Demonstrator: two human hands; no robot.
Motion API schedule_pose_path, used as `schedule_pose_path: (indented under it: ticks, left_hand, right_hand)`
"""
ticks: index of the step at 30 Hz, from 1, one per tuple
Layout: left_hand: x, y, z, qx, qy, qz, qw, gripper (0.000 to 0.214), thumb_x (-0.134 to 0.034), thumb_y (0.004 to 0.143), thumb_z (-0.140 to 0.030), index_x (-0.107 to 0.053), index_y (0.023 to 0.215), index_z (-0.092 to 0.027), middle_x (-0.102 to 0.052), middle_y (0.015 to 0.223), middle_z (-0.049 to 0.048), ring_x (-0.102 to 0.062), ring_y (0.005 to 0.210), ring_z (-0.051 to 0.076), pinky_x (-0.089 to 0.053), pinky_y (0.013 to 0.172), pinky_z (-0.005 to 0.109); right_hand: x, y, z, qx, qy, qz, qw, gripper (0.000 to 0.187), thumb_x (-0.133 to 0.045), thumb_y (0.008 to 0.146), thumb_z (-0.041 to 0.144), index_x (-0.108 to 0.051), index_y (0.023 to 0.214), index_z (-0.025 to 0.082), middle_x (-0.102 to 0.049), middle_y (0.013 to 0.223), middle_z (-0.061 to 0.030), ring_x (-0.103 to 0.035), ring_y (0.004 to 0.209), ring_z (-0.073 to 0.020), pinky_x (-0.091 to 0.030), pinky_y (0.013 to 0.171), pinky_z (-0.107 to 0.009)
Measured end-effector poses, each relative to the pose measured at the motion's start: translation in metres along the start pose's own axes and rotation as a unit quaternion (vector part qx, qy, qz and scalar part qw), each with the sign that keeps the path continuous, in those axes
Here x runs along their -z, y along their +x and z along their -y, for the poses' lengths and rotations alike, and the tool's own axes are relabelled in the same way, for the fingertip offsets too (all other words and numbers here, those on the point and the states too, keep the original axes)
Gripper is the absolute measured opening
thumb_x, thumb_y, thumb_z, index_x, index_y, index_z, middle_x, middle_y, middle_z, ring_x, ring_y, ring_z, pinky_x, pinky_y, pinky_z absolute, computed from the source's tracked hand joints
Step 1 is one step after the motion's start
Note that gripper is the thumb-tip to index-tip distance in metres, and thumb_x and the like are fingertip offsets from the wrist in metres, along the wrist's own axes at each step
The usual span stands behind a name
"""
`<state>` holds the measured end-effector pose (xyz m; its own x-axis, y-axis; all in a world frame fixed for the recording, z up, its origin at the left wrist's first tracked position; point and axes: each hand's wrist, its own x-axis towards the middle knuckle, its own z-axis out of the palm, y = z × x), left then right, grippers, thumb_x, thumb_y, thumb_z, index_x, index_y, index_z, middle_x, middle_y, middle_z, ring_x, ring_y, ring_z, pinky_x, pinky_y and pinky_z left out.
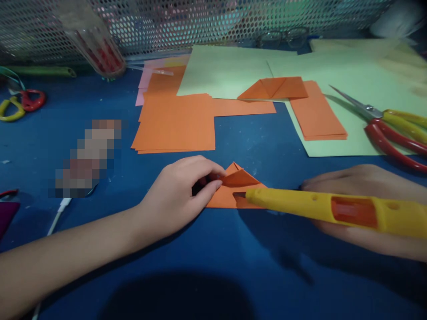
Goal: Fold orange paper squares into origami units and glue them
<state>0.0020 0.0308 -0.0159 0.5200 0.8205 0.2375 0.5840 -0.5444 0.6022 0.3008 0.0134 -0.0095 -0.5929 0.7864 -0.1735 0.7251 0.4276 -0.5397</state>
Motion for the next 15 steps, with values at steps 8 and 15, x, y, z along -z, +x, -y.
schedule_pose_path:
  ticks: [8, 15]
  left_hand:
    - [-0.0031, -0.0004, -0.0045, 0.001, 0.005, -0.025, 1.0, 0.017, -0.061, 0.09, -0.005, -0.075, 0.097, -0.013, -0.074, 0.083, -0.0021, -0.062, 0.067, 0.007, -0.047, 0.064, 0.014]
    - [-0.0022, -0.0001, -0.0053, -0.001, -0.009, -0.016, 1.0, 0.024, -0.057, 0.083, -0.003, -0.073, 0.099, -0.012, -0.07, 0.08, -0.0018, -0.061, 0.066, 0.007, -0.047, 0.062, 0.016]
  right_hand:
    - [0.0019, 0.0083, -0.0056, 0.058, 0.051, 0.008, 0.997, 0.056, -0.041, 0.098, 0.072, -0.053, 0.064, 0.03, -0.052, 0.055, -0.0016, -0.047, 0.042, -0.0144, -0.033, 0.04, -0.033]
    - [0.005, 0.0011, -0.0004, -0.009, 0.038, -0.002, 0.999, 0.058, -0.034, 0.101, 0.072, -0.052, 0.065, 0.029, -0.054, 0.058, -0.0023, -0.047, 0.046, -0.0158, -0.034, 0.045, -0.036]
